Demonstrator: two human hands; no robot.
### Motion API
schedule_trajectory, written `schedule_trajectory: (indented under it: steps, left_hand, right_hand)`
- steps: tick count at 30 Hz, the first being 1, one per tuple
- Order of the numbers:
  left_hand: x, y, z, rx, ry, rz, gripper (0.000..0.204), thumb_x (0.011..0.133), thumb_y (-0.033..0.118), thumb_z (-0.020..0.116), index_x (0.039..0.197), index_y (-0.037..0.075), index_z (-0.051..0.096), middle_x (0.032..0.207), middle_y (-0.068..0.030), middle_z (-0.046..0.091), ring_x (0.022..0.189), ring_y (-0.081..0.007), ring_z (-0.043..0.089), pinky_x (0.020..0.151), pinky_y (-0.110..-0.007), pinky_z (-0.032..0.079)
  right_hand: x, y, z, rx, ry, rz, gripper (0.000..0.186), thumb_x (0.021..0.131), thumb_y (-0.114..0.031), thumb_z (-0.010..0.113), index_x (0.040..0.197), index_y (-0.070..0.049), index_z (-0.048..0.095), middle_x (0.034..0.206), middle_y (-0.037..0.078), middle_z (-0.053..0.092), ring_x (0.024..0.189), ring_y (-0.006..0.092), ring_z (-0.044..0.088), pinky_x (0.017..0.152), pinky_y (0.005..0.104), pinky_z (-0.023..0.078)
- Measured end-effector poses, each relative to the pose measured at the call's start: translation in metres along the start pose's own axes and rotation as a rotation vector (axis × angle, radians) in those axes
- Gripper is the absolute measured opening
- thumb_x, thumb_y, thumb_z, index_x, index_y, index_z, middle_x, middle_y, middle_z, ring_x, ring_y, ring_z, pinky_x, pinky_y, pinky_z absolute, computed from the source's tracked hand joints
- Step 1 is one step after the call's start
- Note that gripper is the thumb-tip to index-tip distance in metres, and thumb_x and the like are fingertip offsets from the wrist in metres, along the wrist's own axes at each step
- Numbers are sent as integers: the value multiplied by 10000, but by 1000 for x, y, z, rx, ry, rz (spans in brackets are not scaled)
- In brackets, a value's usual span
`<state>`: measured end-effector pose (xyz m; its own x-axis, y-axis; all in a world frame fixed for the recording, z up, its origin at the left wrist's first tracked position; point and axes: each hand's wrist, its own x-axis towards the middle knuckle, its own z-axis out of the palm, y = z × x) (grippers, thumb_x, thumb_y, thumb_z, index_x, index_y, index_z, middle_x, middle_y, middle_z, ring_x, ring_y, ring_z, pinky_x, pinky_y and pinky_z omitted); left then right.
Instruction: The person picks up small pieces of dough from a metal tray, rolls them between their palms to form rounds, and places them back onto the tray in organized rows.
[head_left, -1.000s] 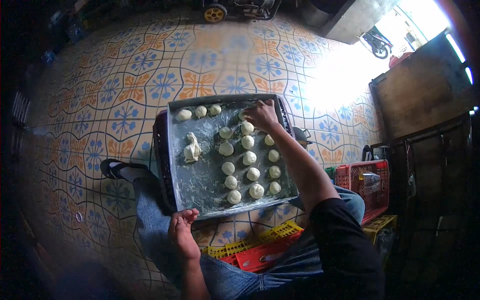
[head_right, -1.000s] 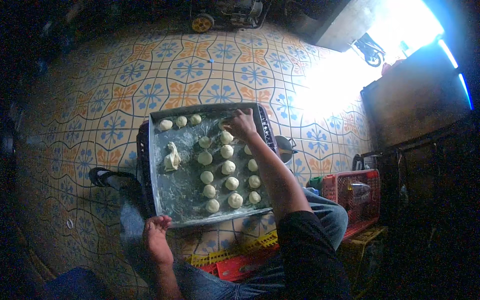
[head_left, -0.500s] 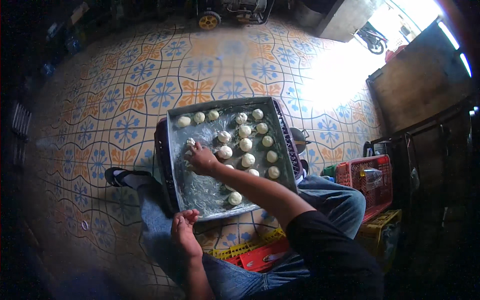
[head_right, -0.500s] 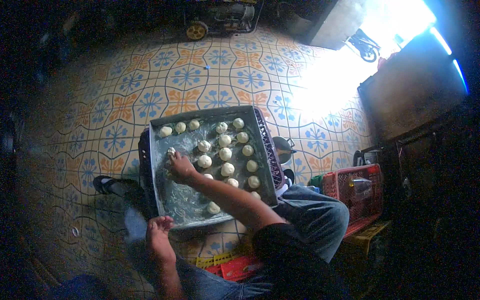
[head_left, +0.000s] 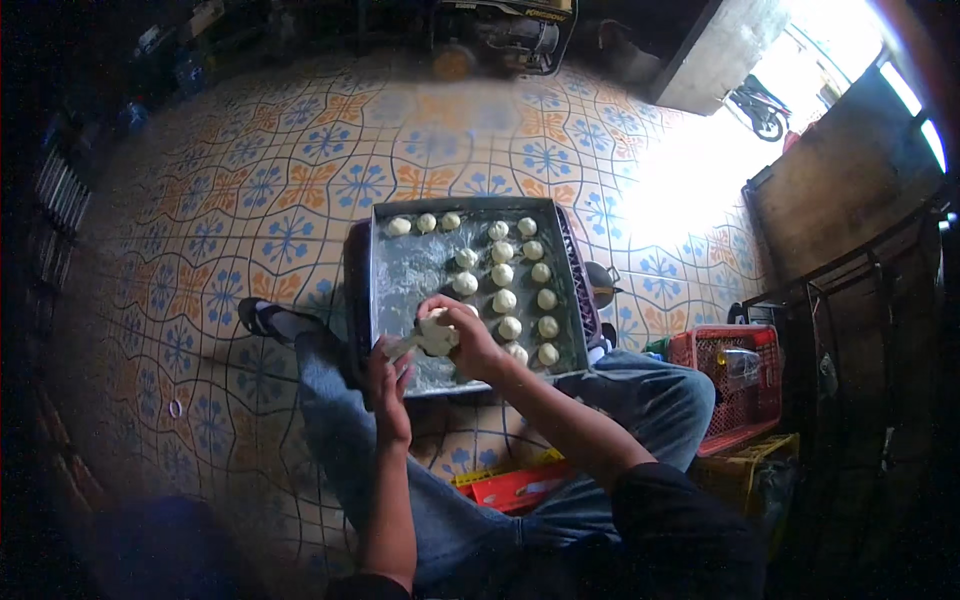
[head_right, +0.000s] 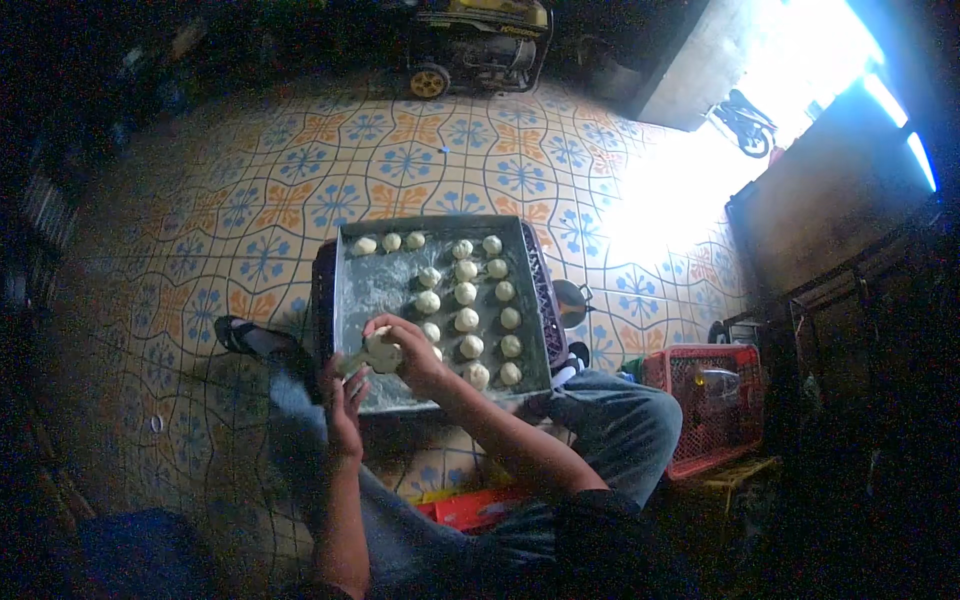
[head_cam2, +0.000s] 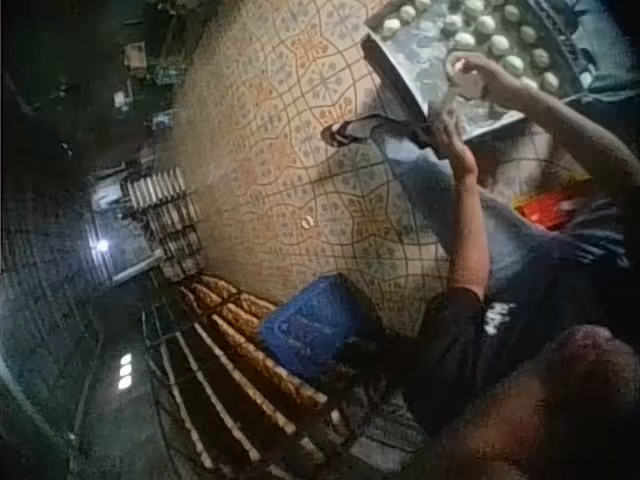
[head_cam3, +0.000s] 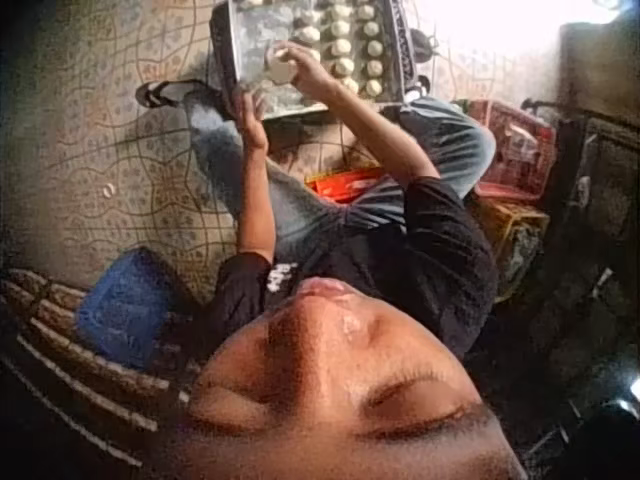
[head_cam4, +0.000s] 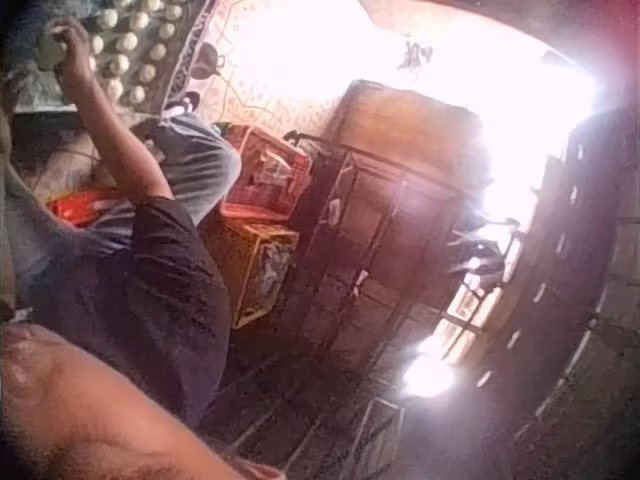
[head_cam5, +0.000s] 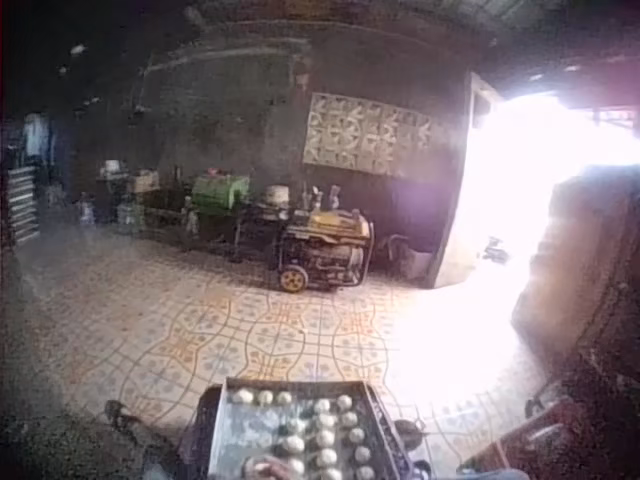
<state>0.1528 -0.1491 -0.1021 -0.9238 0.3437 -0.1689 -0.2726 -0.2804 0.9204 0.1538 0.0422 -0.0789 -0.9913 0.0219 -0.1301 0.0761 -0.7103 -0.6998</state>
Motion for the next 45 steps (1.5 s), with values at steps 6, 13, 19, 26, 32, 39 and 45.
schedule_trajectory:
  steps: [6,13,19,26,32,39,45]
  left_hand:
    - [-29,3,33,198,-246,126,606,1017,458,552,1454,50,450,1375,-128,547,1297,-217,510,1061,-359,422]
    - [-59,4,54,799,-516,282,430,982,261,597,1337,19,573,1237,-232,623,1133,-399,613,979,-424,482]
    - [-69,-16,64,662,-481,286,366,985,228,575,1289,26,606,1263,-215,613,1147,-368,615,977,-408,482]
    - [-92,-6,81,952,-551,553,364,921,257,665,1195,33,583,1164,-219,585,1070,-417,598,883,-466,511]
    - [-98,-21,92,1013,-481,530,221,976,222,587,1053,20,543,967,-273,609,915,-519,594,746,-542,495]
    - [-91,-20,77,826,-313,393,263,1049,246,488,962,17,582,750,-217,618,753,-430,649,655,-476,499]
    - [-111,-7,98,312,-376,286,291,1074,252,444,952,26,581,790,-56,606,705,-149,566,676,-312,476]
  right_hand:
    - [-76,9,8,-37,108,20,232,943,-148,430,1109,-65,570,1027,59,593,998,186,602,870,320,514]
    - [-140,32,-25,-407,258,-116,280,1023,-257,395,1121,-39,543,1005,73,570,974,184,559,903,310,441]
    - [-189,24,-2,-819,470,-50,426,1058,-406,411,1199,-18,520,1116,148,611,1035,249,576,924,367,447]
    - [-197,27,-17,227,430,163,431,1026,-430,456,1195,-58,593,1029,66,662,910,186,622,811,319,480]
    - [-199,36,-23,-75,558,-41,282,929,-229,678,1124,-36,614,994,52,655,848,145,624,739,296,501]
    - [-190,16,-14,-81,645,-143,224,877,-105,718,1043,-57,575,887,34,657,713,126,612,561,293,487]
    - [-182,22,-100,-152,809,-245,296,840,-130,757,1033,-103,534,800,15,624,622,131,598,468,296,466]
